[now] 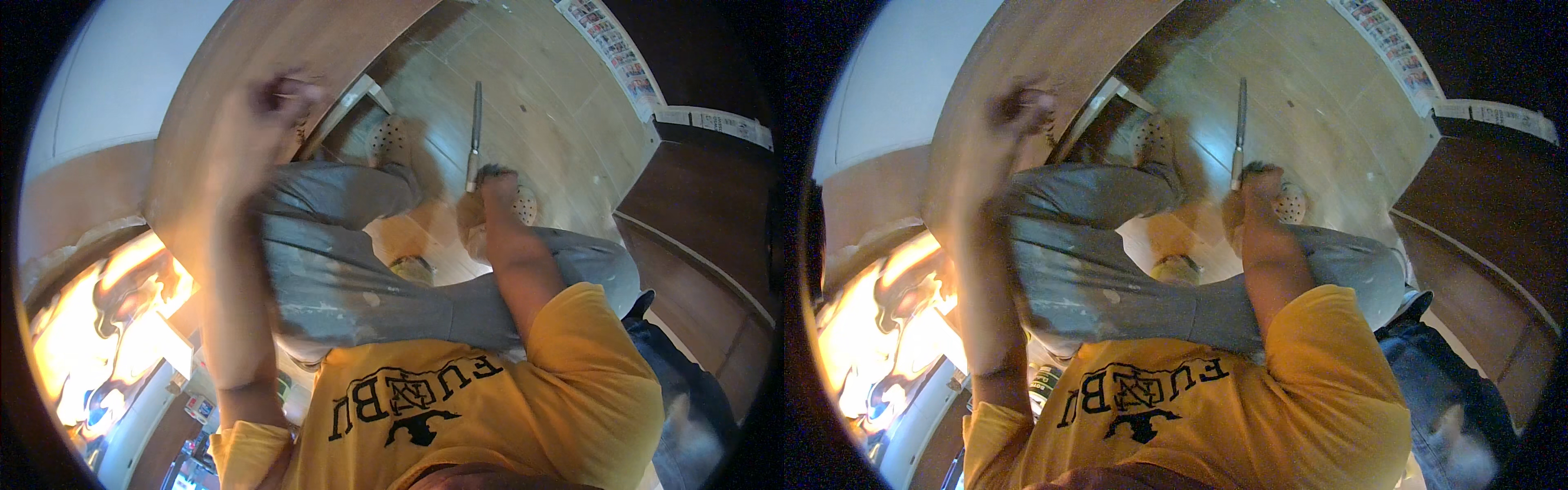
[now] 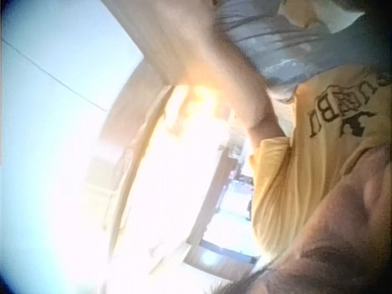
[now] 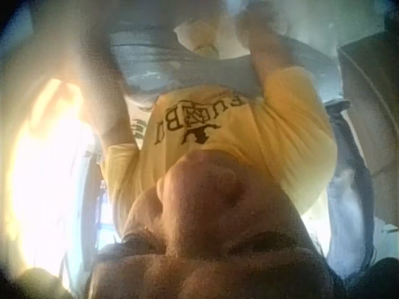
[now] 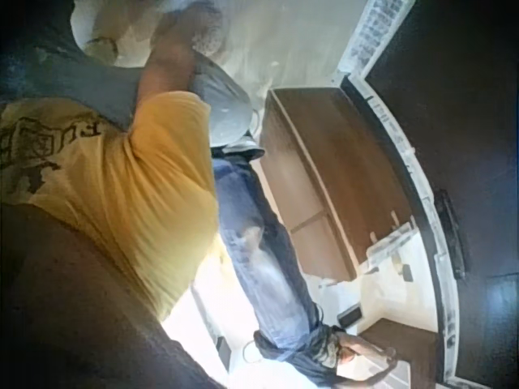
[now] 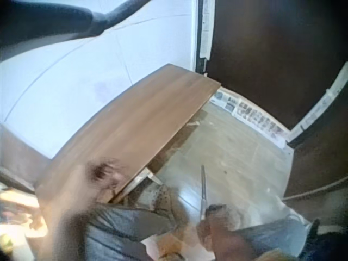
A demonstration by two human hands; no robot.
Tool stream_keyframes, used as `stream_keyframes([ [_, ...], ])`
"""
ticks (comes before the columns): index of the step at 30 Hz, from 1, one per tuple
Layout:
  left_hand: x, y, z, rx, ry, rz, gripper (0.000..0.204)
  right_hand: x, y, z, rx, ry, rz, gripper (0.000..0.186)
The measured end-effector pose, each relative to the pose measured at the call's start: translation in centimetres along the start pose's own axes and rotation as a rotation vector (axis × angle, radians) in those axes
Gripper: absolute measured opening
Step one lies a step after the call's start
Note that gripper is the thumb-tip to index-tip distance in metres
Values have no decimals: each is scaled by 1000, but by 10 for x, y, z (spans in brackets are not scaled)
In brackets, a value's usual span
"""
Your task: The person sits on the floor and uses a chisel to carve a decorative pattern into a wooden board. They then use scissors to trim the carved material and a sanding block to smooth the surface.
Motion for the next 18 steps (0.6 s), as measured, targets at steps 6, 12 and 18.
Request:
stream_keyframes([
  [6,132,-4,150,-37,293,-348,40,82,5,213,594,447,-138,22],
  [12,120,-61,220,-169,378,-777,35,134,-189,365,1334,586,-229,25],
  [18,116,-74,183,-122,501,-748,34,102,-232,355,1632,201,-342,57],
])
Point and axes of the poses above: each hand's wrist, its own y-axis towards the middle knuckle, its own x-axis out of the back of the hand, z = x × y, the point moved 10 cm from there along y, towards the middle knuckle, and after that the axes turned 12 degrees about -z, right-handed, at the moved point
